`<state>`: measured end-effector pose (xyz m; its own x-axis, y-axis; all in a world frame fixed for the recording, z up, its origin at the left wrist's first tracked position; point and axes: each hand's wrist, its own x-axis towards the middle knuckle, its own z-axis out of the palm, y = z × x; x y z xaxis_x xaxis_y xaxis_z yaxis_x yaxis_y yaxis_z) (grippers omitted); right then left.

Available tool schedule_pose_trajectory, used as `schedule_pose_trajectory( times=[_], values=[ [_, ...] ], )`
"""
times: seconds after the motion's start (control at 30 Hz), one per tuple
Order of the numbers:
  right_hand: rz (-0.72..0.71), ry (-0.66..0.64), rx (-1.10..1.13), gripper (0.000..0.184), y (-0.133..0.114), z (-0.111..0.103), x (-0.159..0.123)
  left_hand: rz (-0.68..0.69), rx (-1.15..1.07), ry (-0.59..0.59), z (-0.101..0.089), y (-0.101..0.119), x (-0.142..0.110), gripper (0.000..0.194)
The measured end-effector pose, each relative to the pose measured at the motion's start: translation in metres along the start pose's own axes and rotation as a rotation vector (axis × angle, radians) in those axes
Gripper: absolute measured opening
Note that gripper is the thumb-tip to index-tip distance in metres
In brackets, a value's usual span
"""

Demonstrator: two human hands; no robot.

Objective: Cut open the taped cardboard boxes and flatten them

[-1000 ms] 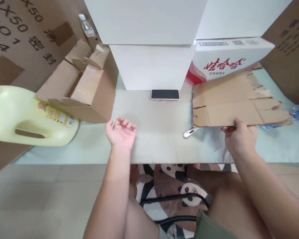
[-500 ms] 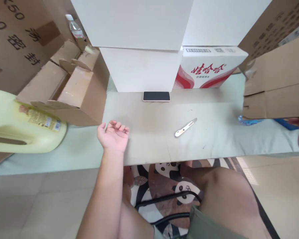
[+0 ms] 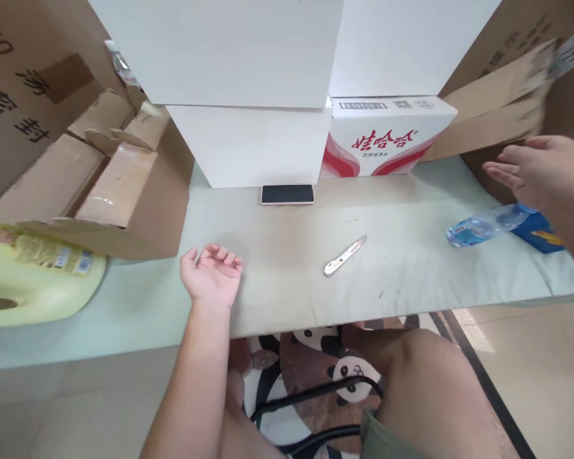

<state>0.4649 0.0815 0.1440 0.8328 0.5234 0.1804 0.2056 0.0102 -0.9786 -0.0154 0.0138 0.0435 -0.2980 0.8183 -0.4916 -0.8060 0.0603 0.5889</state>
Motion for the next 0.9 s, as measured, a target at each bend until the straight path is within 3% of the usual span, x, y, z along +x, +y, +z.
schedule_pose_trajectory(
  times=[0.13, 0.33, 0.5, 0.73, 0.8, 0.9],
  values=[
    [0.191, -0.108, -0.062, 0.03, 0.015, 0.004, -0.031, 0.006, -0.005, -0.014, -0.001, 0.005, 0.0, 0.032],
    [0.268, -0.239, -0.142, 0.026, 0.037, 0.004, -0.081, 0.002, -0.055, -0.03, -0.008, 0.01, -0.009, 0.031],
    [0.219, -0.476, -0.194, 0.025, 0.026, 0.028, -0.135, 0.005, -0.148, -0.067, -0.018, 0.019, -0.015, 0.032],
    [-0.016, -1.024, -0.237, 0.012, 0.006, 0.117, -0.265, 0.015, -0.292, -0.055, -0.028, 0.042, -0.018, 0.035],
    [-0.231, -1.243, -0.227, 0.018, -0.004, 0.147, -0.308, 0.016, -0.323, -0.046, -0.032, 0.048, -0.019, 0.035],
    [-0.58, -1.423, -0.161, 0.039, -0.026, 0.189, -0.37, 0.026, -0.366, -0.035, -0.038, 0.055, -0.018, 0.033]
  ],
)
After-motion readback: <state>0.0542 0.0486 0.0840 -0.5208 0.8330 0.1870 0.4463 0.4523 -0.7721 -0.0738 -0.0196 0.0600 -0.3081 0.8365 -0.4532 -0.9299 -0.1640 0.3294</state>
